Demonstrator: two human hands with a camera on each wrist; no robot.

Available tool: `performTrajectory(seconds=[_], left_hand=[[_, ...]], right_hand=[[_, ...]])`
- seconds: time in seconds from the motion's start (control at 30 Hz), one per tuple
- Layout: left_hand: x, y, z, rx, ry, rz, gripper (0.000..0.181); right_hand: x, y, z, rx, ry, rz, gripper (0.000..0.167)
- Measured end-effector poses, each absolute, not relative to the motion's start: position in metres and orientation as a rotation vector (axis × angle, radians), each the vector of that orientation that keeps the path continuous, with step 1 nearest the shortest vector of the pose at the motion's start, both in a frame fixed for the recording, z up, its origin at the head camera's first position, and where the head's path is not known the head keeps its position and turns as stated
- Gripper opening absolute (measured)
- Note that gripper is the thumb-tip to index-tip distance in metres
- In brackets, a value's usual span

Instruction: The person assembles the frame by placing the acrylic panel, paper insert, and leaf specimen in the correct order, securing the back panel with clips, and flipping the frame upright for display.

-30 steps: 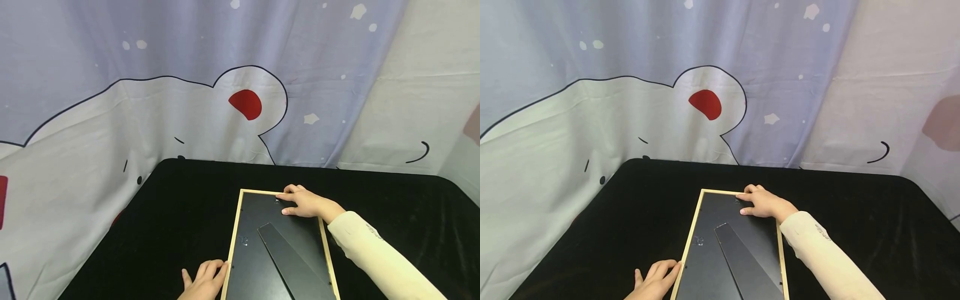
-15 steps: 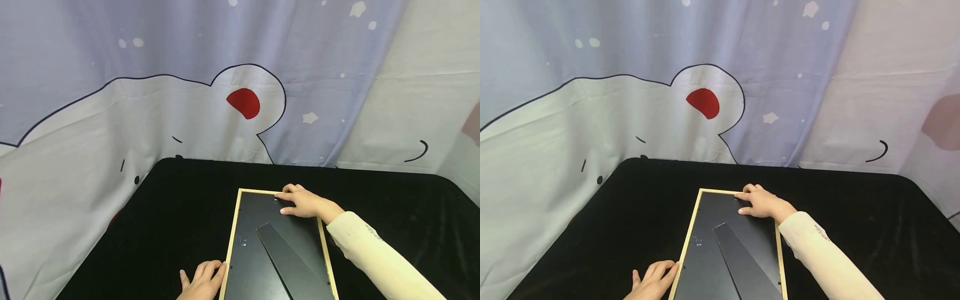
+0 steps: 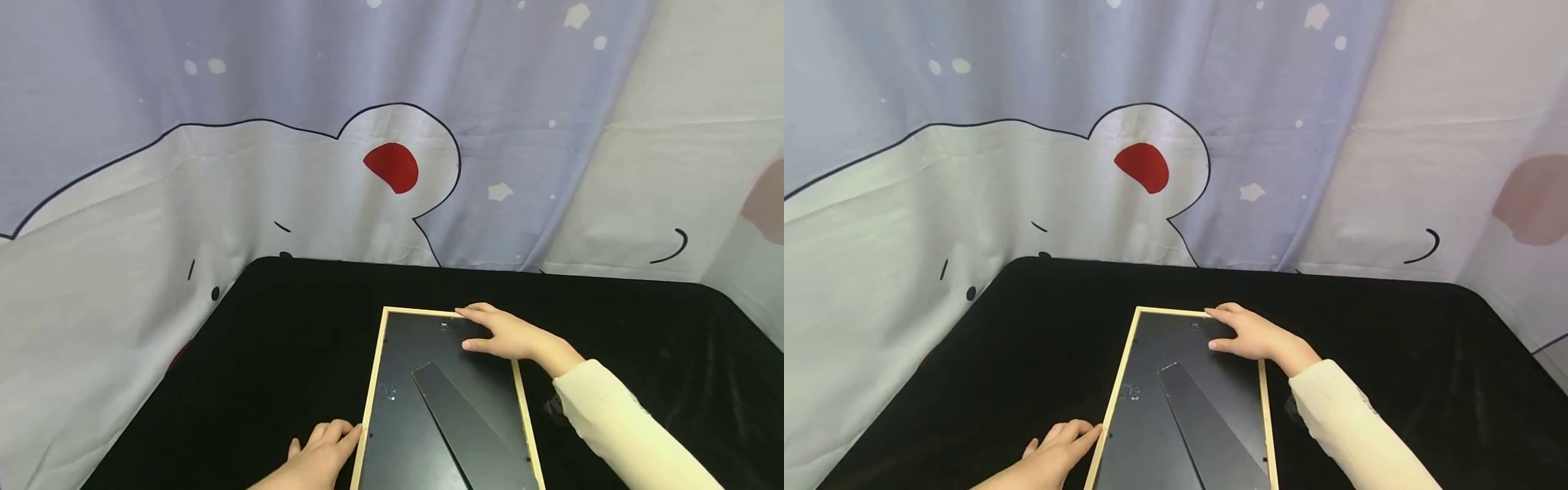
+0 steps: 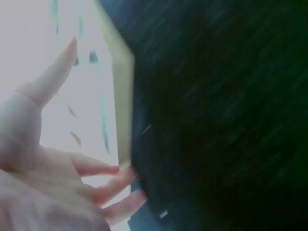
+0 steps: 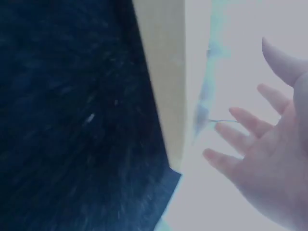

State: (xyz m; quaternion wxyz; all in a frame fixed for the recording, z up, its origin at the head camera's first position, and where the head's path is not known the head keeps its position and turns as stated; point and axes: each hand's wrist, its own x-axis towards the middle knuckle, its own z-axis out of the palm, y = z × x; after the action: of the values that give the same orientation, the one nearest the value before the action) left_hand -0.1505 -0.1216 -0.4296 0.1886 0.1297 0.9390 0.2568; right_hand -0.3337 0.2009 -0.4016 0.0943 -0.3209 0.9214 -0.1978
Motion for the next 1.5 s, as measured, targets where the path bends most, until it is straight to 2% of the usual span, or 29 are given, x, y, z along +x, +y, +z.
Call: performTrajectory(seconds=[0.13,0.27,0.37,0.47,0.7,0.8,0.97,1.17,1.4,1.5], left_hand=[[-0.169,-0.125,-0.407,0.327,2.527,0.947,0.104],[-0.188,-0.126,-0.403,0.281,2.459,1.119,0.104],[-0.2,-0.124,-0.405,0.251,2.454,1.147,0.105],[-0.208,-0.121,-0.407,0.257,2.488,1.12,0.104],[-0.217,-0.116,-0.412,0.29,2.478,1.134,0.098],[-0.219,-0.114,-0.415,0.336,2.459,1.154,0.09],[-0.221,-0.113,-0.418,0.378,2.427,1.189,0.075],[-0.22,-0.113,-0.422,0.356,2.387,1.257,0.055],[-0.213,-0.111,-0.425,0.201,2.374,1.356,0.065],[-0.211,-0.111,-0.427,0.166,2.329,1.425,0.063]], right_hand=[[-0.304,0.222,-0.386,-0.834,2.755,-0.692,0.078],[-0.273,0.242,-0.381,-0.633,2.602,-0.814,0.09],[-0.256,0.253,-0.386,-0.565,2.465,-0.887,0.089],[-0.244,0.257,-0.393,-0.596,2.385,-0.946,0.081],[-0.234,0.255,-0.408,-0.697,2.333,-1.067,0.059],[-0.233,0.258,-0.411,-0.67,2.339,-1.091,0.062],[-0.227,0.261,-0.416,-0.605,2.357,-1.131,0.075],[-0.221,0.258,-0.421,-0.553,2.421,-1.135,0.079],[-0.219,0.248,-0.425,-0.413,2.489,-1.208,0.072],[-0.219,0.244,-0.426,-0.317,2.464,-1.27,0.07]])
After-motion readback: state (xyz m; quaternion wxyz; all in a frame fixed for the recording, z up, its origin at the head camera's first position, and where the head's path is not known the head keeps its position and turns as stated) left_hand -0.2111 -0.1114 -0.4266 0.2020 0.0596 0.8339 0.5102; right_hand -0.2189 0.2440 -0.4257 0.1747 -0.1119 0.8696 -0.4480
